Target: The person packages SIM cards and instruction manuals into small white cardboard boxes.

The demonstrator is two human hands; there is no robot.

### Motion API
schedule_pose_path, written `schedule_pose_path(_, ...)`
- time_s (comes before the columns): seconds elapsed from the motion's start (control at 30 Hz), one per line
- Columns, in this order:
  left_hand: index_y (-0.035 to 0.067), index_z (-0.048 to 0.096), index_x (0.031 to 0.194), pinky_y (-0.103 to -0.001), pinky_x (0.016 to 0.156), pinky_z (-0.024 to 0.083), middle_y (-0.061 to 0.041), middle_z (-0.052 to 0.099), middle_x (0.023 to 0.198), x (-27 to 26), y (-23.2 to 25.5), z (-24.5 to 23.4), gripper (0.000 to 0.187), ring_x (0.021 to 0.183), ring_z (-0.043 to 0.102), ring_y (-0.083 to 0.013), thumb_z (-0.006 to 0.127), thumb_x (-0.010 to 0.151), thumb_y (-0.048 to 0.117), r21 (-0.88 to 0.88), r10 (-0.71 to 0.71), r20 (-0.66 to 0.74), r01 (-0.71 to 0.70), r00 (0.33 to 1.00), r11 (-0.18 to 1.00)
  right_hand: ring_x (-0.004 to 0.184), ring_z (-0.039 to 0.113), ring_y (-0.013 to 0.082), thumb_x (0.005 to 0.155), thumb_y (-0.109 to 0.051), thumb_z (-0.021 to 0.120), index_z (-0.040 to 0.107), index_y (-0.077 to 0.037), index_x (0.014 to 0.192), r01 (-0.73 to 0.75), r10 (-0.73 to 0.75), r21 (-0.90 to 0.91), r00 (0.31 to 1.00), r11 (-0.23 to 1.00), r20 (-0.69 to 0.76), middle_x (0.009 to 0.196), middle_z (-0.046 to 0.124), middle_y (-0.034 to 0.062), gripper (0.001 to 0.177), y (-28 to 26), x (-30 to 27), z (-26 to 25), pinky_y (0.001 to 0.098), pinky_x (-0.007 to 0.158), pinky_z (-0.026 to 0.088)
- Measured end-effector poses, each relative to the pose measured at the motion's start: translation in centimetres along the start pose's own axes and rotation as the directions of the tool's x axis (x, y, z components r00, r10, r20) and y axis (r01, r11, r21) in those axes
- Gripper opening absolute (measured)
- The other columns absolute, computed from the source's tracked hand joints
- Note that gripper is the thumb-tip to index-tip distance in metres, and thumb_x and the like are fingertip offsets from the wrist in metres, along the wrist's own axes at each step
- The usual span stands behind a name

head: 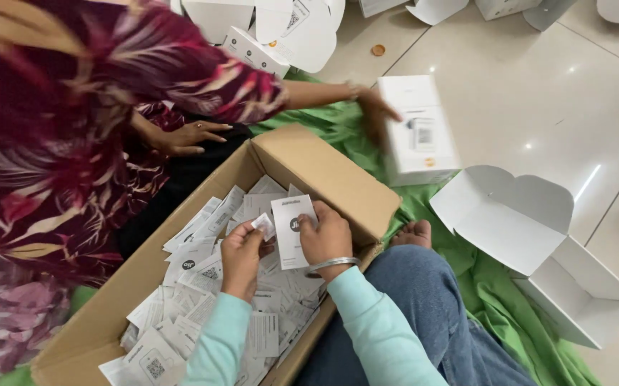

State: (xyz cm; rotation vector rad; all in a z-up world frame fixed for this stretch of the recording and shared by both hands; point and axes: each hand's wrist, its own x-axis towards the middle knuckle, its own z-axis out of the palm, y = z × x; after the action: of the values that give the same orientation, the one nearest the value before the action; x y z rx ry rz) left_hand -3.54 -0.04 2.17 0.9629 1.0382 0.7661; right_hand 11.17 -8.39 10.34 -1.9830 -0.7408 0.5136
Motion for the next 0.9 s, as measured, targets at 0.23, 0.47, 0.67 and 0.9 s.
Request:
schedule_pose_path(0.23, 0.001, 0.073, 0.110, -0.024, 0.063, 0.054, -0.003, 0.073, 0.088, -2.6, 4.1, 1.3, 0.018, 0.067, 0.063, -0.0083, 0.069, 0.094, 0.008, -0.022, 0.005, 0.070, -0.004, 0.998, 1.000, 0.082, 0.073, 0.0324, 0.089, -0.017, 0.067, 0.075, 0.001, 0.102, -0.102, 0.095, 0.068, 0.991, 0.993, 0.097, 0.088, 0.076, 0.0204, 0.024, 6.0, 1.7, 2.9, 0.0384, 0.077, 0.056)
schedule_pose_path(0.47, -0.002, 0.077, 0.104, -0.025, 0.058, 0.052, -0.002, 0.074, 0.082, -2.8, 2.2, 2.3, 0.018, 0.064, 0.061, -0.0074, 0.072, 0.094, 0.012, 0.117, 0.029, 0.048, -0.034, 0.998, 0.993, 0.080, 0.067, 0.0099, 0.086, -0.021, 0.081, 0.074, 0.004, 0.100, -0.274, 0.097, 0.431, 0.916, 0.860, 0.389, 0.091, 0.076, 0.0056, 0.029, 3.1, 0.6, 1.3, 0.0279, 0.074, 0.055)
schedule_pose_path(0.67, 0.004, 0.074, 0.106, -0.025, 0.056, 0.052, -0.003, 0.073, 0.080, 0.0, 0.9, -1.1, 0.021, 0.061, 0.061, -0.0093, 0.060, 0.100, 0.018, 0.105, 0.045, -0.035, -0.041, 0.998, 0.994, 0.083, 0.078, 0.0233, 0.080, -0.016, 0.077, 0.077, -0.002, 0.104, -0.147, 0.116, 0.103, 0.959, 0.984, 0.258, 0.093, 0.081, 0.0132, 0.028, 1.6, -0.1, 0.4, 0.0351, 0.077, 0.060)
schedule_pose_path(0.9, 0.000, 0.056, 0.137, -0.053, 0.102, 0.045, -0.020, 0.061, 0.131, 1.3, 1.2, -2.5, 0.056, 0.123, 0.055, -0.0399, 0.072, 0.087, 0.019, 0.977, 0.606, 0.101, -0.192, 0.789, 0.087, 0.097, 0.070, 0.0401, 0.081, -0.020, 0.071, 0.072, -0.014, 0.119, 0.016, 0.114, -0.427, 0.954, 0.904, 0.277, 0.100, 0.074, 0.0212, 0.039, 0.6, -0.5, 0.3, 0.0483, 0.088, 0.057)
